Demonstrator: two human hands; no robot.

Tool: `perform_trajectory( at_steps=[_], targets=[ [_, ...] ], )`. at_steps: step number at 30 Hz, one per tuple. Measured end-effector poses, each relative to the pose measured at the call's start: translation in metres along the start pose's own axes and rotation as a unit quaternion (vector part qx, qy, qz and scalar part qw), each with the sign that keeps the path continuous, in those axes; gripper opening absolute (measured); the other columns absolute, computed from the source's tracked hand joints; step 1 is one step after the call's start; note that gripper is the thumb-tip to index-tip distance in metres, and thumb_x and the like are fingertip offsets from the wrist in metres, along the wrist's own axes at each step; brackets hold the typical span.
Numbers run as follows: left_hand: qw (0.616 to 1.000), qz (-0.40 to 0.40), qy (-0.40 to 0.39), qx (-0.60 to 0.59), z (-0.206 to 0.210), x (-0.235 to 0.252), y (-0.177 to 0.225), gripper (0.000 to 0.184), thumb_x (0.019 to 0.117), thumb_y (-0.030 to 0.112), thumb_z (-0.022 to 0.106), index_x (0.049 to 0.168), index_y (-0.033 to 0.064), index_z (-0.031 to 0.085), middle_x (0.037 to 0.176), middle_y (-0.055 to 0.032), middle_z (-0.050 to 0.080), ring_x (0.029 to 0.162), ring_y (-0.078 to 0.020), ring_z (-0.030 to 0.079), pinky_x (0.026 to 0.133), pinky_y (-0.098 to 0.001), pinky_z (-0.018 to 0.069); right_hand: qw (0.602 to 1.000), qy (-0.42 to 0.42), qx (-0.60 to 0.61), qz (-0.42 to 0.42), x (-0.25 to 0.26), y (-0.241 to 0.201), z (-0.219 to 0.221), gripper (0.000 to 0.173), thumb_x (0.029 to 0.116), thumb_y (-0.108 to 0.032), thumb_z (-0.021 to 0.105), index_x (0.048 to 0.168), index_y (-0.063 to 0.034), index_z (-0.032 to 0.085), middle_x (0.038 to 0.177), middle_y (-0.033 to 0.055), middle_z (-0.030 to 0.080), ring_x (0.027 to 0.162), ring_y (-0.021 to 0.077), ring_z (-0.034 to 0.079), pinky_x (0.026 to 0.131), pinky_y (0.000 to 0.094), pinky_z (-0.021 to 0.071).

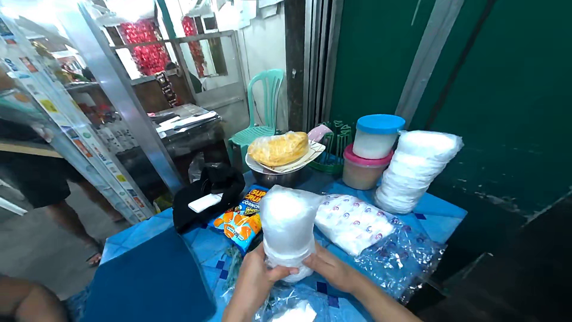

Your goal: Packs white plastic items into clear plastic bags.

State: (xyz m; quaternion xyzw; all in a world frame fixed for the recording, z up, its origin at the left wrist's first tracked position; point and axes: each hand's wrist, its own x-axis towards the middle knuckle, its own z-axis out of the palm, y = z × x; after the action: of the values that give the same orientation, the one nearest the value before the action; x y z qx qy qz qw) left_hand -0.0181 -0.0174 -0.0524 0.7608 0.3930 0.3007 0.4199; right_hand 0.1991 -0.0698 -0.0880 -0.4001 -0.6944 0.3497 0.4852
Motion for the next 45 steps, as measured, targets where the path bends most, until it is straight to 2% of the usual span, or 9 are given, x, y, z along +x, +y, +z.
perform_trajectory(
  at_steps=[7, 10, 13, 16, 20, 25, 30, 41, 45],
  targets=[
    [0.997, 0.002, -0.05, 0.061, -0.005, 0.001, -0.005, 0.066, 0.0783, 0.056, 0.081, 0.12, 0.0071, 0.068, 0.11, -0.0013, 0.074, 0.106, -0.0083, 0.069, 0.099, -0.0345, 0.0554, 0.982, -0.06, -0.173, 0.035, -0.013, -0.004, -0.015, 0.078, 0.1037, -0.065, 0.032, 0.157, -0.0085, 0.037, 0.161, 0.0122, 0.039, 0.153, 0.0231, 0.029, 0.126, 0.0526, 0.0161],
    [0.997, 0.008, -0.07, 0.01, -0.016, 0.001, 0.0, 0.073, 0.0743, 0.048, 0.087, 0.128, 0.0055, 0.063, 0.117, -0.0022, 0.072, 0.111, -0.0086, 0.067, 0.102, -0.0327, 0.055, 0.99, 0.006, -0.123, 0.068, -0.019, -0.015, -0.018, 0.076, 0.0986, -0.063, 0.051, 0.155, -0.0133, 0.04, 0.154, 0.0081, 0.047, 0.143, 0.0183, 0.044, 0.119, 0.0449, 0.0376],
    [0.994, 0.05, -0.073, -0.058, -0.031, 0.0, 0.001, 0.073, 0.0773, 0.036, 0.088, 0.137, 0.0071, 0.058, 0.126, -0.0038, 0.068, 0.119, -0.0129, 0.064, 0.105, -0.0353, 0.0537, 0.981, 0.148, -0.015, 0.121, -0.032, -0.021, -0.011, 0.054, 0.0952, -0.042, 0.066, 0.137, -0.012, 0.053, 0.119, 0.0061, 0.066, 0.104, 0.0176, 0.067, 0.088, 0.0382, 0.0589],
    [0.994, 0.041, -0.087, -0.049, -0.045, -0.004, 0.006, 0.061, 0.0879, 0.035, 0.075, 0.142, 0.0137, 0.057, 0.131, -0.002, 0.065, 0.115, -0.0103, 0.064, 0.097, -0.0319, 0.0547, 0.963, 0.204, 0.084, 0.156, -0.038, -0.031, 0.002, 0.03, 0.1021, -0.028, 0.055, 0.12, -0.0046, 0.06, 0.096, 0.008, 0.068, 0.078, 0.0194, 0.069, 0.069, 0.0351, 0.0602],
    [0.995, -0.025, -0.068, -0.076, -0.04, -0.004, 0.008, 0.049, 0.0881, 0.028, 0.068, 0.134, 0.0121, 0.06, 0.11, -0.0004, 0.067, 0.066, -0.0043, 0.055, 0.058, -0.0233, 0.0477, 0.962, 0.199, 0.077, 0.172, -0.027, -0.033, 0.013, 0.03, 0.0994, -0.034, 0.06, 0.115, -0.0077, 0.063, 0.096, 0.0071, 0.07, 0.078, 0.019, 0.071, 0.064, 0.0334, 0.0605],
    [0.994, -0.024, -0.031, -0.098, -0.02, -0.002, 0.01, 0.068, 0.0827, 0.022, 0.076, 0.145, 0.0141, 0.048, 0.125, -0.0028, 0.066, 0.1, -0.0092, 0.067, 0.083, -0.0287, 0.0576, 0.958, 0.184, 0.003, 0.218, -0.011, -0.031, 0.017, 0.017, 0.0949, -0.022, 0.059, 0.106, -0.0096, 0.062, 0.088, 0.0046, 0.067, 0.068, 0.0142, 0.068, 0.059, 0.0307, 0.0589],
    [0.994, -0.016, -0.042, -0.104, -0.021, -0.002, 0.007, 0.075, 0.0824, 0.023, 0.078, 0.149, 0.0122, 0.045, 0.134, -0.0032, 0.063, 0.121, -0.0098, 0.062, 0.103, -0.0308, 0.0532, 0.962, 0.186, 0.051, 0.194, -0.016, -0.026, 0.014, 0.02, 0.0962, -0.023, 0.059, 0.111, -0.0091, 0.061, 0.094, 0.0067, 0.068, 0.076, 0.0177, 0.07, 0.067, 0.0347, 0.0621],
    [0.991, -0.009, -0.083, -0.108, -0.034, 0.0, -0.002, 0.052, 0.093, 0.031, 0.065, 0.141, 0.0164, 0.052, 0.117, -0.0004, 0.062, 0.069, -0.0034, 0.054, 0.058, -0.0208, 0.0461, 0.976, 0.165, 0.026, 0.142, -0.018, -0.023, 0.012, 0.066, 0.0839, -0.05, 0.072, 0.137, -0.0174, 0.052, 0.118, 0.0042, 0.062, 0.099, 0.0165, 0.067, 0.076, 0.0341, 0.0614],
    [0.995, 0.002, -0.059, -0.082, -0.028, 0.0, -0.002, 0.063, 0.0888, 0.031, 0.071, 0.144, 0.0106, 0.05, 0.121, -0.0029, 0.066, 0.106, -0.0096, 0.064, 0.091, -0.0297, 0.0549, 0.975, 0.168, 0.026, 0.141, -0.019, -0.019, 0.011, 0.071, 0.085, -0.055, 0.07, 0.142, -0.0164, 0.051, 0.123, 0.0041, 0.061, 0.106, 0.0156, 0.065, 0.083, 0.033, 0.0599]
  ],
)
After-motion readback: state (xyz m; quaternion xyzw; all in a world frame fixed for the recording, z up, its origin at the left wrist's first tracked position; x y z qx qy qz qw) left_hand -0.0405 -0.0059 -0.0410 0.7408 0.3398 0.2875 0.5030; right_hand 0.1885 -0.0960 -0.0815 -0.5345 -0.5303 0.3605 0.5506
